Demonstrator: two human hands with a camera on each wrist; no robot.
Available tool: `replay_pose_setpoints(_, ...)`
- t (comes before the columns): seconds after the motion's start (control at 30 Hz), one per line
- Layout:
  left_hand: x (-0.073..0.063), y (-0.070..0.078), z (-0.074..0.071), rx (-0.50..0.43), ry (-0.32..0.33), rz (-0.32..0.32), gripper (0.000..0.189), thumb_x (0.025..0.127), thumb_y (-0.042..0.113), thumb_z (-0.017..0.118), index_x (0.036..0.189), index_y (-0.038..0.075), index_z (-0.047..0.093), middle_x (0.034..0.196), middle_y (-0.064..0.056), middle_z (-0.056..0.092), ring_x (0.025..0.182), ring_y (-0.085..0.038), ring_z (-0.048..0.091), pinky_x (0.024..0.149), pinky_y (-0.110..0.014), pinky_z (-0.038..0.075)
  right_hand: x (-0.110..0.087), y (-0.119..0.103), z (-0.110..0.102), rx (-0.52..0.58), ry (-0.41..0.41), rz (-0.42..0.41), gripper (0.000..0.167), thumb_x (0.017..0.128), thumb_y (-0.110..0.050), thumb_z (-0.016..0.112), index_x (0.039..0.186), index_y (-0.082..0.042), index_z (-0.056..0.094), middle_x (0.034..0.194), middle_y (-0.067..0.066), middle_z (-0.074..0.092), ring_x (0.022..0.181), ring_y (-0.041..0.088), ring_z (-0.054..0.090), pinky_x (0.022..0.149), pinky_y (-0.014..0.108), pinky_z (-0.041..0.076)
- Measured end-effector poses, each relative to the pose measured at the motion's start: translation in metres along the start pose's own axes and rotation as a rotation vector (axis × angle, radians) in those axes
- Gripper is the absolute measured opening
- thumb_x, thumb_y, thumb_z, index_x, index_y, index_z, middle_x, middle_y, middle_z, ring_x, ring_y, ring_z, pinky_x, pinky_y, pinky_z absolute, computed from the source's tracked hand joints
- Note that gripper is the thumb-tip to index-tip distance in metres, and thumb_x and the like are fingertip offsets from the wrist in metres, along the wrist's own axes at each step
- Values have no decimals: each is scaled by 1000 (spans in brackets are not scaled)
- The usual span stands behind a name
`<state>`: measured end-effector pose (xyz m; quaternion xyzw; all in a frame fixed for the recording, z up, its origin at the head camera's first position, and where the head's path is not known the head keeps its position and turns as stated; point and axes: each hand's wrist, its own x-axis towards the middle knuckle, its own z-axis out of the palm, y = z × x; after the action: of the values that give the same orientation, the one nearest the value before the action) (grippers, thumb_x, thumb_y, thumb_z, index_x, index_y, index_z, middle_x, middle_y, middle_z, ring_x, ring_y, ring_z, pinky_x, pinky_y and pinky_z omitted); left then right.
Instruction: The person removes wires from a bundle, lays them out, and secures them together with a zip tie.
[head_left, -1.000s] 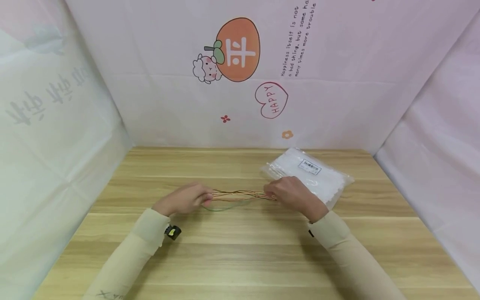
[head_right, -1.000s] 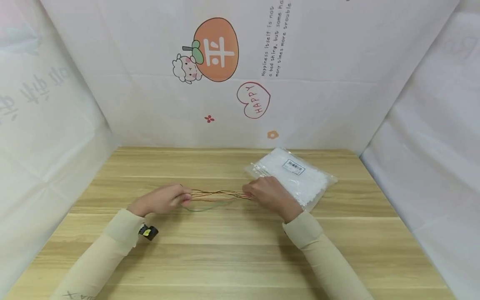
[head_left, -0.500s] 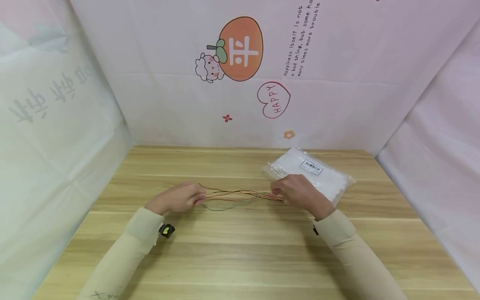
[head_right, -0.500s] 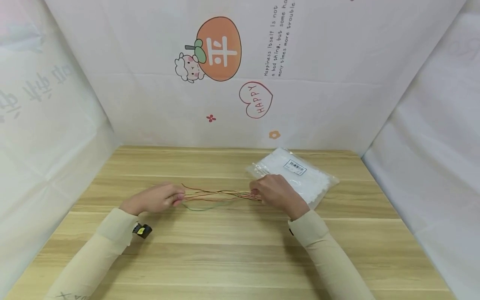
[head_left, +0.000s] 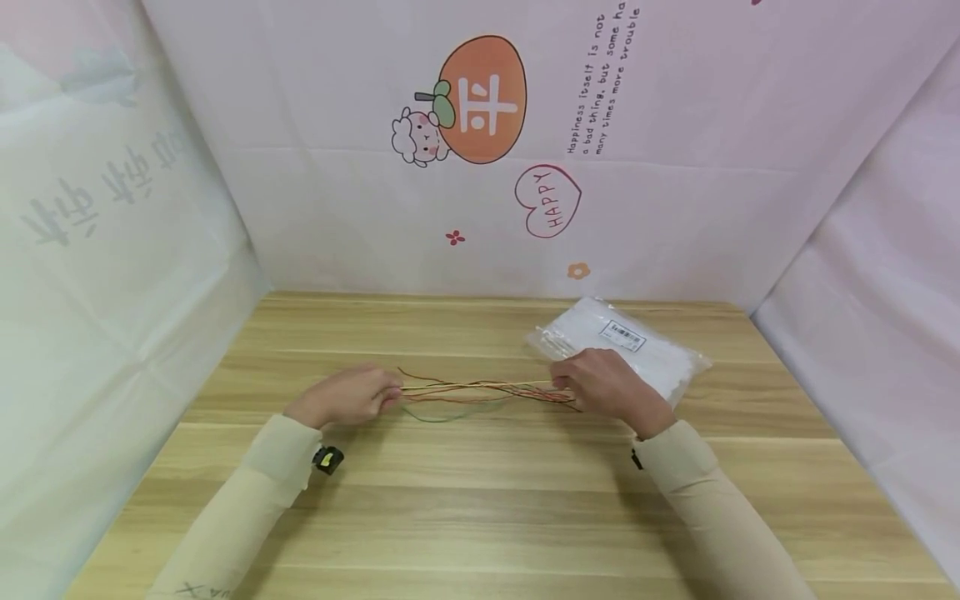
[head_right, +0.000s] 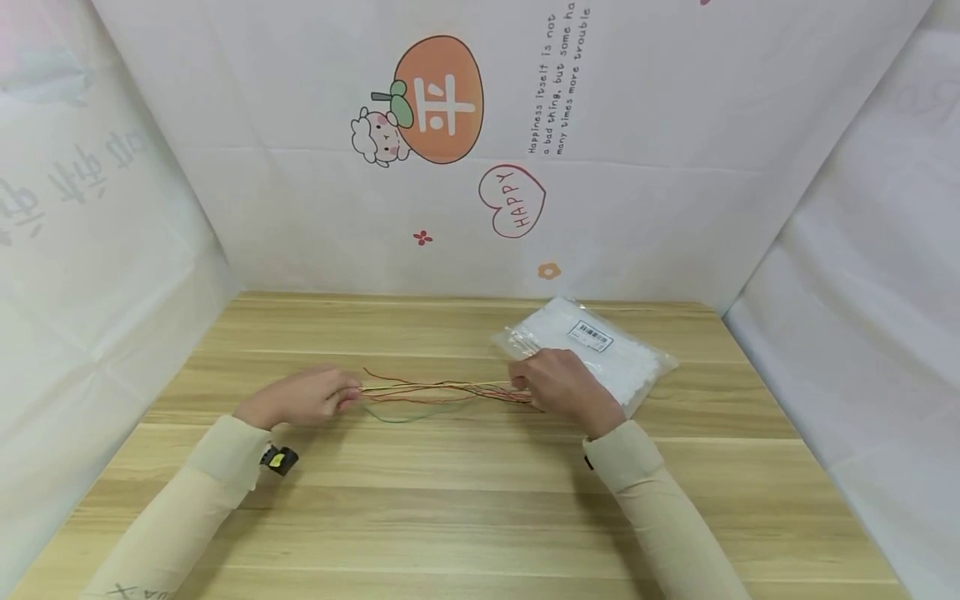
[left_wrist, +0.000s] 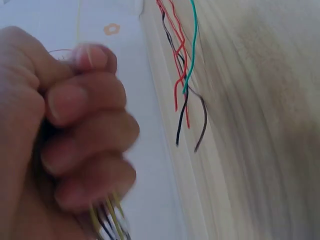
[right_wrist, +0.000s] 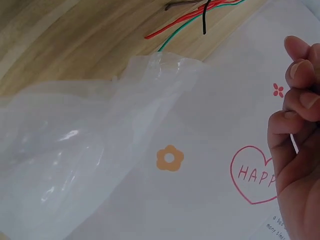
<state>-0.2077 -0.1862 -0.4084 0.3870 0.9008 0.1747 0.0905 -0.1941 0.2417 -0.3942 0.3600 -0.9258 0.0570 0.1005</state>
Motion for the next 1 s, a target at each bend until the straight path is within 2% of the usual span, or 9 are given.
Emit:
replay_pose_setpoints(0.13, -14, -10, -4, 64, 23, -67, 43, 103, -2, 53, 68, 18, 38, 65, 8, 30, 59, -4, 28, 60, -21, 29, -11, 14, -2, -26, -12, 69, 29, 89, 10, 65, 76, -17, 65, 68, -9, 57, 61, 7, 41, 58, 26, 39)
replay_pose_setpoints(0.23, -18, -12, -6, 44, 44, -91, 41, 106, 1, 51, 69, 17, 43, 65, 8, 35, 59, -4, 32, 61, -22, 33, -15, 21, -2, -11, 4, 68, 29, 92, 8, 64, 78, -17, 67, 70, -9, 61, 61, 7, 45, 59, 27, 42)
replay_pose_setpoints(0.4, -11, -6, -4, 47, 83, -114, 36, 112, 15, 46, 77, 18, 51, 68, 8, 45, 60, -6, 38, 64, -26, 39, -12, 16, -1, 19, 15, 27, 23, 95, -1, 70, 80, -18, 67, 73, -8, 66, 63, 4, 46, 61, 27, 44)
replay_pose_setpoints(0.53, -4, 11, -7, 12, 143, -128, 29, 114, 24, 47, 89, 15, 57, 73, 6, 49, 64, -7, 43, 64, -27, 41, -6, 1, -7, 36, 18, -2, 28, 96, -6, 74, 76, -21, 62, 69, -10, 60, 61, 3, 40, 61, 25, 41)
replay_pose_setpoints(0.67, 12, 42, -14, 45, 228, -33, 18, 112, 24, 54, 110, 9, 64, 93, 0, 66, 80, -13, 62, 74, -32, 55, 3, -15, -16, 65, 31, -48, 33, 95, -3, 73, 72, -19, 58, 65, -13, 51, 60, 1, 37, 58, 22, 39)
replay_pose_setpoints(0.77, 29, 68, -12, 121, 258, 82, 25, 109, 25, 60, 123, 5, 63, 114, -8, 71, 99, -21, 68, 89, -39, 59, 11, -27, -18, 93, 30, -95, 29, 95, -5, 75, 72, -15, 59, 64, -13, 50, 60, 0, 36, 57, 21, 38)
replay_pose_setpoints(0.87, 46, 84, -1, 231, 275, 229, 29, 107, 31, 64, 121, 6, 64, 109, -7, 68, 93, -19, 64, 86, -34, 57, 19, -38, -16, 123, 27, -144, 26, 96, -6, 75, 75, -13, 61, 63, -11, 51, 59, 0, 36, 55, 20, 37)
replay_pose_setpoints(0.93, 55, 88, 9, 304, 296, 332, 22, 106, 30, 65, 110, 9, 67, 96, -3, 61, 82, -15, 55, 77, -29, 51, 23, -43, -14, 143, 33, -166, 26, 97, -6, 73, 76, -14, 62, 64, -9, 57, 59, 0, 37, 55, 19, 38)
replay_pose_setpoints(1.0, 60, 86, 17, 360, 308, 404, 16, 107, 26, 64, 100, 12, 66, 86, 0, 52, 75, -13, 44, 70, -26, 43, 27, -47, -13, 159, 41, -175, 26, 96, -2, 71, 76, -15, 63, 66, -7, 61, 58, -1, 39, 55, 18, 39)
